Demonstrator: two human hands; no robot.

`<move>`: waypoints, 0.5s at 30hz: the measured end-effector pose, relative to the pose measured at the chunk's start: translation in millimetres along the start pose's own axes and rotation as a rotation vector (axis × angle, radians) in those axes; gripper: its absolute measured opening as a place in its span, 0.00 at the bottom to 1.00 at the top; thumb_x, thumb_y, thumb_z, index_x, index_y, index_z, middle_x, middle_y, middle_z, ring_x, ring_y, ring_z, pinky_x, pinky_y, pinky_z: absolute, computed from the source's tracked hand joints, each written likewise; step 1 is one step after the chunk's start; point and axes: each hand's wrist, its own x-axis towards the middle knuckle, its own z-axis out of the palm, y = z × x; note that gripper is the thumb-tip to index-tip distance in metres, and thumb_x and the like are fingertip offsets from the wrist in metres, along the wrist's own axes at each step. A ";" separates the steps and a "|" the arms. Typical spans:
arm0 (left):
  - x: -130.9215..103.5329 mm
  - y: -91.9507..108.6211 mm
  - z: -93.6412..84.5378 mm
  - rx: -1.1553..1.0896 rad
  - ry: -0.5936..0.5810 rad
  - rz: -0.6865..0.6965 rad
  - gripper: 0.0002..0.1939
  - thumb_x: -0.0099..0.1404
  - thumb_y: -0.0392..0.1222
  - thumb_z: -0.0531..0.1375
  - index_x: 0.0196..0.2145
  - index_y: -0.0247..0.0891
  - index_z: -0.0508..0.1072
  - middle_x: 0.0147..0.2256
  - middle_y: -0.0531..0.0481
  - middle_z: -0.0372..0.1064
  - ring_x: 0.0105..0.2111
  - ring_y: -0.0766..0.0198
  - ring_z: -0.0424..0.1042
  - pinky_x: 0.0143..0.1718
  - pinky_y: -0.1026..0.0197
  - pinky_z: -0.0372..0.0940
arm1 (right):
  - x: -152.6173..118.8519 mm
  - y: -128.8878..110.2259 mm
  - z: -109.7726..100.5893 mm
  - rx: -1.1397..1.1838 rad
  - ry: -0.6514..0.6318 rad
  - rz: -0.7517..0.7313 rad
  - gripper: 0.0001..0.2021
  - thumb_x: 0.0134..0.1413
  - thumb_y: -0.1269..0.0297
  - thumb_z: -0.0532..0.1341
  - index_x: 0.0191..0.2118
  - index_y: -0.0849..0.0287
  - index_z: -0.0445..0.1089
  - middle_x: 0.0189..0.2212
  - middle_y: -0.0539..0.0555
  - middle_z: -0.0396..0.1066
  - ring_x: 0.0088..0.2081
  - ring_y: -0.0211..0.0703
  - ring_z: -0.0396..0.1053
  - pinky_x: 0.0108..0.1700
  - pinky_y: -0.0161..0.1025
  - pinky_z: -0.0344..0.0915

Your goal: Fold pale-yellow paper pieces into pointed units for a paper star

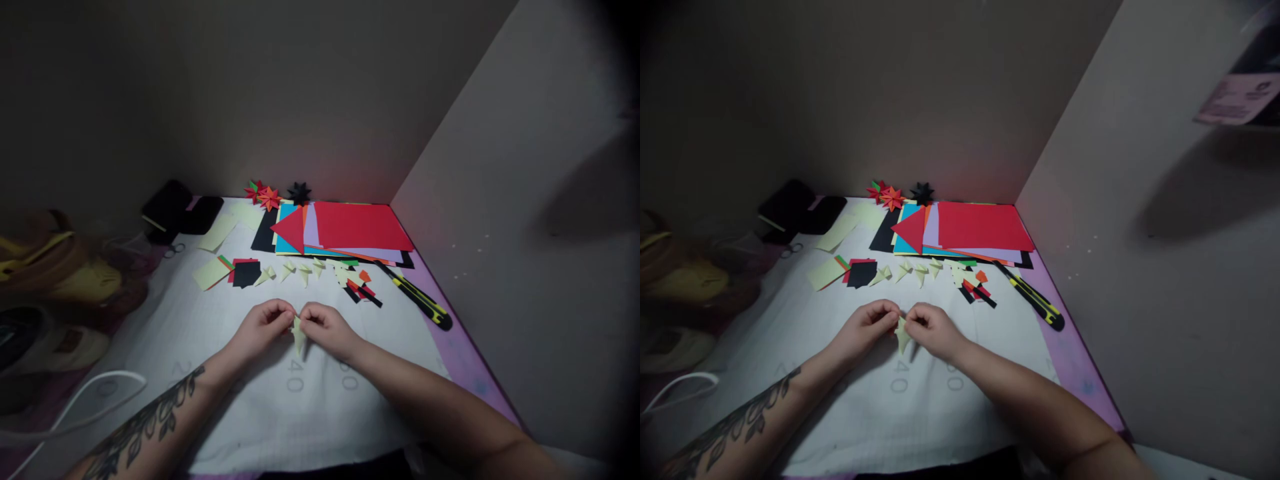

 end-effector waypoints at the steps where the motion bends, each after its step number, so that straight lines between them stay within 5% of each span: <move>1: 0.2 -0.8 0.2 0.013 -0.008 0.002 0.13 0.59 0.49 0.60 0.30 0.35 0.71 0.21 0.56 0.64 0.23 0.69 0.61 0.25 0.67 0.55 | 0.0 1.0 0.7 -0.001 0.005 0.003 0.07 0.49 0.66 0.58 0.23 0.58 0.63 0.23 0.47 0.60 0.26 0.36 0.58 0.29 0.34 0.55; 15: -2.1 2.0 0.8 0.188 0.045 0.080 0.12 0.58 0.48 0.60 0.28 0.35 0.72 0.23 0.53 0.66 0.24 0.67 0.63 0.27 0.66 0.58 | -0.5 8.9 3.6 -0.004 0.131 -0.058 0.07 0.51 0.65 0.61 0.25 0.58 0.64 0.26 0.48 0.64 0.27 0.35 0.63 0.29 0.33 0.61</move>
